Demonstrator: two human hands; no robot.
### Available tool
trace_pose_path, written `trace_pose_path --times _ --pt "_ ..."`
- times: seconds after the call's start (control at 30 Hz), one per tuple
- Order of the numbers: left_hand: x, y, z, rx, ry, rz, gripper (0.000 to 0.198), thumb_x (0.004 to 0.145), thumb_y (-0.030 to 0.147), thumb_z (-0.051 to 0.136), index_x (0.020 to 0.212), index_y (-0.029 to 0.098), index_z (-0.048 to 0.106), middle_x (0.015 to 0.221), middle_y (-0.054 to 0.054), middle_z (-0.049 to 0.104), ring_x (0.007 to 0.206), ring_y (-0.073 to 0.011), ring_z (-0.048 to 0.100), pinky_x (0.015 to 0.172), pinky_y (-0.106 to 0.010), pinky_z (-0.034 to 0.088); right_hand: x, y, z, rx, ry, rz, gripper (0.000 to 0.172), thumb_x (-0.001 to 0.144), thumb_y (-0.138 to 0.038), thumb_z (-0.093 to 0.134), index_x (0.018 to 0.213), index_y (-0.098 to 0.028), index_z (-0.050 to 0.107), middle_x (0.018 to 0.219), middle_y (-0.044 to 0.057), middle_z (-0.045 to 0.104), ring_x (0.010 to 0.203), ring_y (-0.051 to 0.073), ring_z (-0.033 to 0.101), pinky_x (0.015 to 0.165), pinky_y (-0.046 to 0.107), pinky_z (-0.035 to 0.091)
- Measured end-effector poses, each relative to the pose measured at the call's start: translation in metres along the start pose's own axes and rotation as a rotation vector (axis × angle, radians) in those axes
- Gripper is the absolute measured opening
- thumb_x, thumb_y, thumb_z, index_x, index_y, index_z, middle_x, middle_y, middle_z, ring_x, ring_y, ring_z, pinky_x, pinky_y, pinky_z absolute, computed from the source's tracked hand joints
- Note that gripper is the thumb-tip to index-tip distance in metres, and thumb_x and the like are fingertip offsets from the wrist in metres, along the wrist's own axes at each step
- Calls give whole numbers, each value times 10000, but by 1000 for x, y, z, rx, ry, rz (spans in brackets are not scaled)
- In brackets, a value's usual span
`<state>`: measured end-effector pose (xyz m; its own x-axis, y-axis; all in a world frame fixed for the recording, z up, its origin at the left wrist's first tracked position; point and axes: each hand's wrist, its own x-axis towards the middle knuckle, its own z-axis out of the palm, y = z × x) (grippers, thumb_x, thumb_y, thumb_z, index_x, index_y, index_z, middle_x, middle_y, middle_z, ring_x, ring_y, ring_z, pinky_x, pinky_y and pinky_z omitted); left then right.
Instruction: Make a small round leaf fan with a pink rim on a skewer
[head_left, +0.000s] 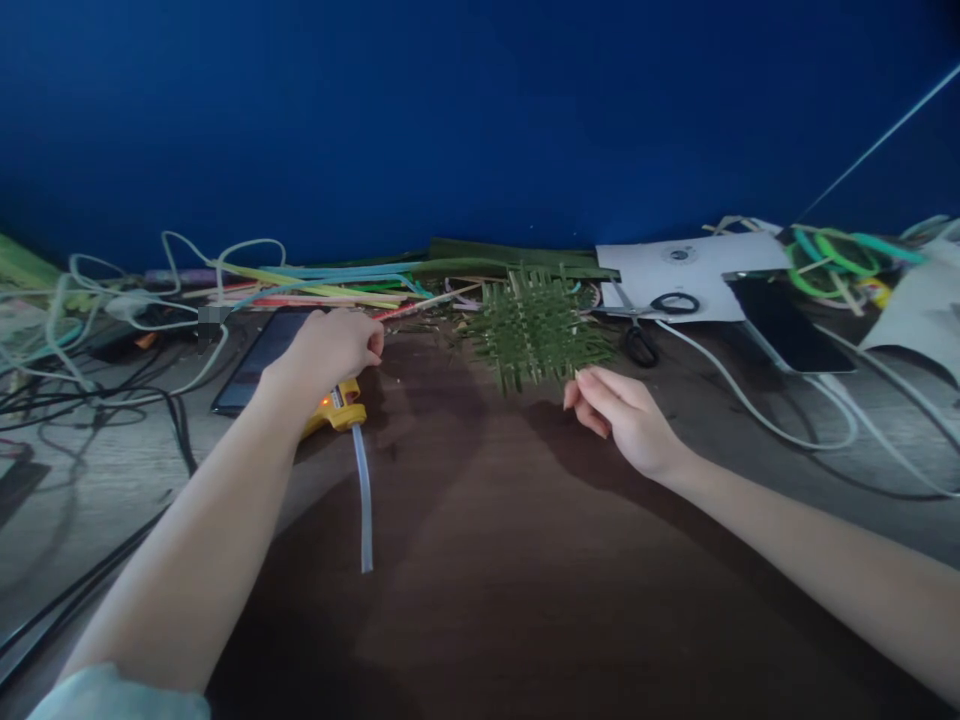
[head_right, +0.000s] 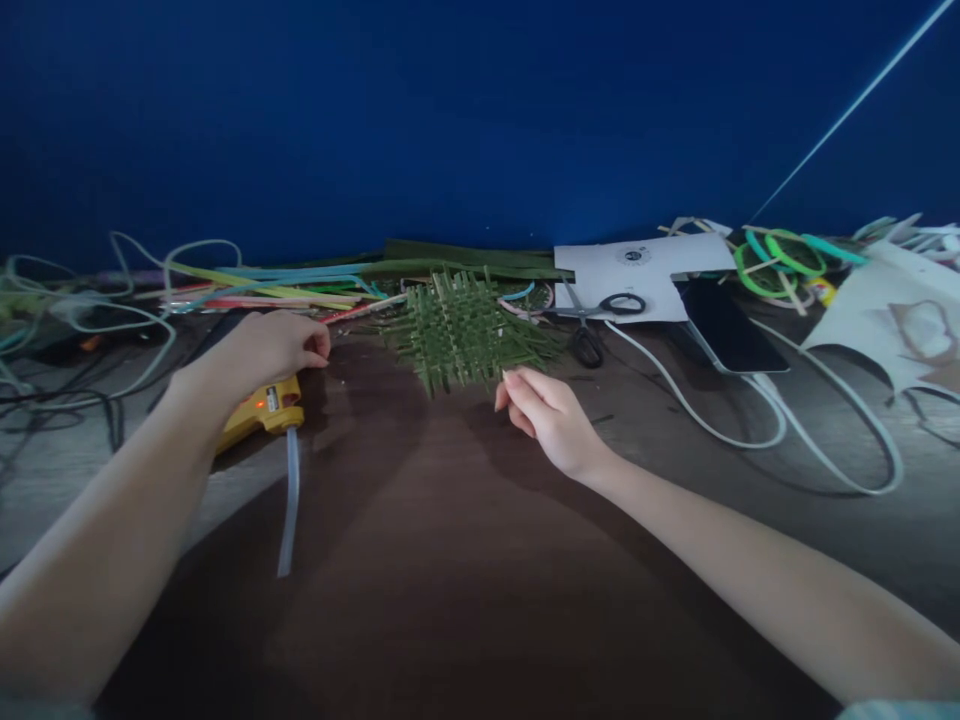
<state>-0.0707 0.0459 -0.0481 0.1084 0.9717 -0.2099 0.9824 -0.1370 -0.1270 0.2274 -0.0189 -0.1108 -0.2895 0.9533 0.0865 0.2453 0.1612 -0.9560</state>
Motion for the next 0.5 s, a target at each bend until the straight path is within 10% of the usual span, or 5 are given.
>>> trace_pose_path --times 0.17,0.37,0.5 --pt "1 -4 -1 -3 -5 -14 60 694 196 564 640 194 590 700 -52 620 813 -263 586 752 -352 383 1 0 0 -7 1 4 358 910 -423 376 699 -179 531 433 -55 373 433 90 340 484 248 288" --pt "-6 5 -9 -92 363 -56 324 836 232 350 1043 152 587 902 -112 648 904 -276 577 804 -374 396 1 0 0 -10 0 -2 352 912 -418 377 697 -184 529 434 -55 378 439 91 347 491 249 289" --pt "-3 1 -5 -131 298 64 422 819 168 312 1163 179 555 1091 -82 633 1014 -251 556 857 -335 390 0 0 0 -12 -1 1 352 912 -416 376 697 -184 531 432 -55 378 434 92 345 489 251 289"
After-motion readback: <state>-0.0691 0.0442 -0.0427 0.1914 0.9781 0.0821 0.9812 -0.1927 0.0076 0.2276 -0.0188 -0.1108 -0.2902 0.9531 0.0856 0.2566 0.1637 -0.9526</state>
